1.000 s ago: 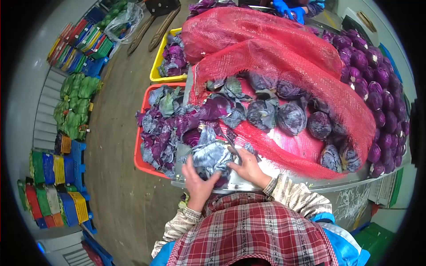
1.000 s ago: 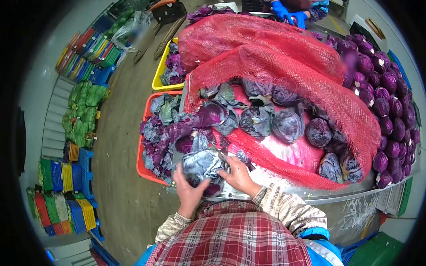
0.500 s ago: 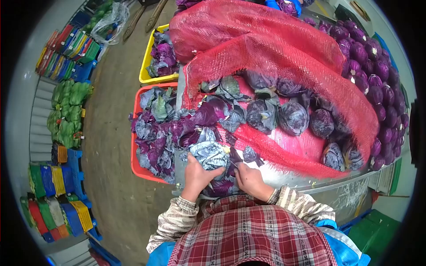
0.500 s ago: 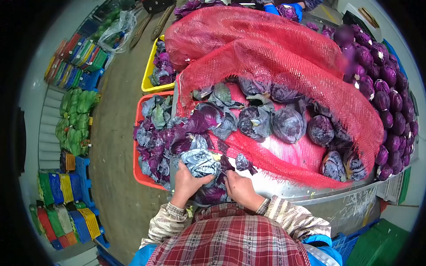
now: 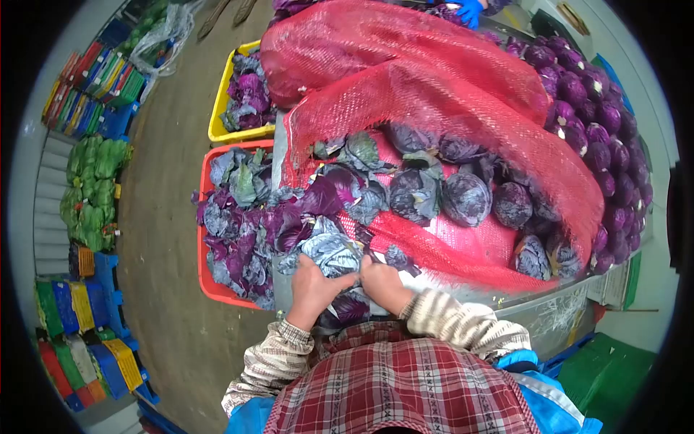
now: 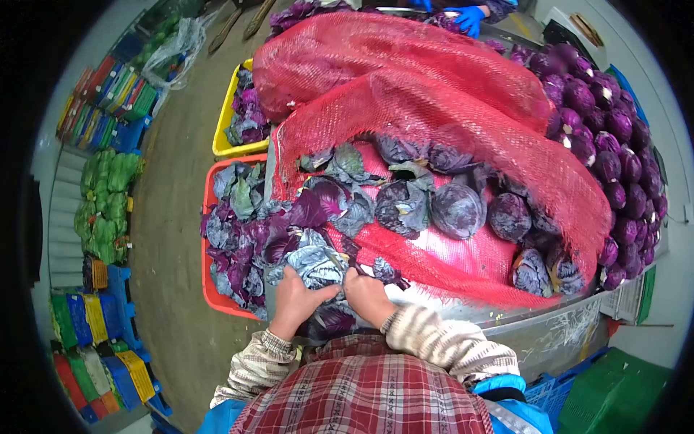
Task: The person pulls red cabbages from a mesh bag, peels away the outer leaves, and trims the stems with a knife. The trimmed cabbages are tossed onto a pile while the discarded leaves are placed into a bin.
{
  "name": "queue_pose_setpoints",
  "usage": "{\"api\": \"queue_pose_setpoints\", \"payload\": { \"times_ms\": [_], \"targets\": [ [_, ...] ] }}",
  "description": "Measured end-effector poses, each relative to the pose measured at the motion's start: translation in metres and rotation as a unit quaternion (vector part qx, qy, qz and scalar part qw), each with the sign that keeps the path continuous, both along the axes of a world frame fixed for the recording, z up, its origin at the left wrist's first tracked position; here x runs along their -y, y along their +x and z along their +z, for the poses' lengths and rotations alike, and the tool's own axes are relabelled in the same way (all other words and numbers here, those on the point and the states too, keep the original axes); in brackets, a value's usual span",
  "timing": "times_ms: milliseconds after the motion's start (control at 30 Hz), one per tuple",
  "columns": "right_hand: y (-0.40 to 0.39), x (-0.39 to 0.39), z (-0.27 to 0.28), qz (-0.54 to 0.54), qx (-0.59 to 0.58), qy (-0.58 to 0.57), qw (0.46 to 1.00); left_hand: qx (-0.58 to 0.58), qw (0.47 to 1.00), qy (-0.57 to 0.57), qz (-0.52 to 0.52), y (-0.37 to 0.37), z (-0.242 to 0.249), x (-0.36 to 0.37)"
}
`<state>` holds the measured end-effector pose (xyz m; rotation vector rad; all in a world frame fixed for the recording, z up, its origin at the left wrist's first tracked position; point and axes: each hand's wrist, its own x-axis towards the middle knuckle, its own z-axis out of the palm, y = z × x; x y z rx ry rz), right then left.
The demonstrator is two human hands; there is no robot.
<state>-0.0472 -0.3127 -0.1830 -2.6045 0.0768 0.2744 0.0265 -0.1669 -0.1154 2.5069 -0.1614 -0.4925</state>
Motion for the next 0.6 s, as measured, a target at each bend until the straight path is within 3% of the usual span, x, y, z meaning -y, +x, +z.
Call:
{"api": "queue_pose_setpoints", "payload": {
  "times_ms": [100,167,367,433,500,600],
  "targets": [
    [0.002,0.005,0.005,0.027,0.029,0.003,0.999,0.03,0.999,0.025,-0.035,-0.004,-0.004,-0.006],
    [0.006,0.006,0.013,0.03,-0.054,0.012,0.998,0.044,0.995,0.061,-0.068,0.001,0.005,-0.009],
    [-0.002,0.011,0.006,-0.01,-0.078,0.156,0.985,-0.043,0.991,0.119,0.047,0.004,0.014,0.0],
    [-0.007,0.018,0.015,-0.012,-0.089,0.203,0.975,0.045,0.996,-0.044,0.063,-0.009,-0.002,-0.028],
    [-0.005,0.015,0.017,0.0,-0.101,0.207,0.973,0.04,0.979,-0.178,0.089,-0.021,-0.01,-0.05],
    [0.01,0.007,0.016,0.028,-0.12,0.196,0.973,-0.074,0.921,-0.349,0.157,-0.033,-0.039,-0.076]
  ]
}}
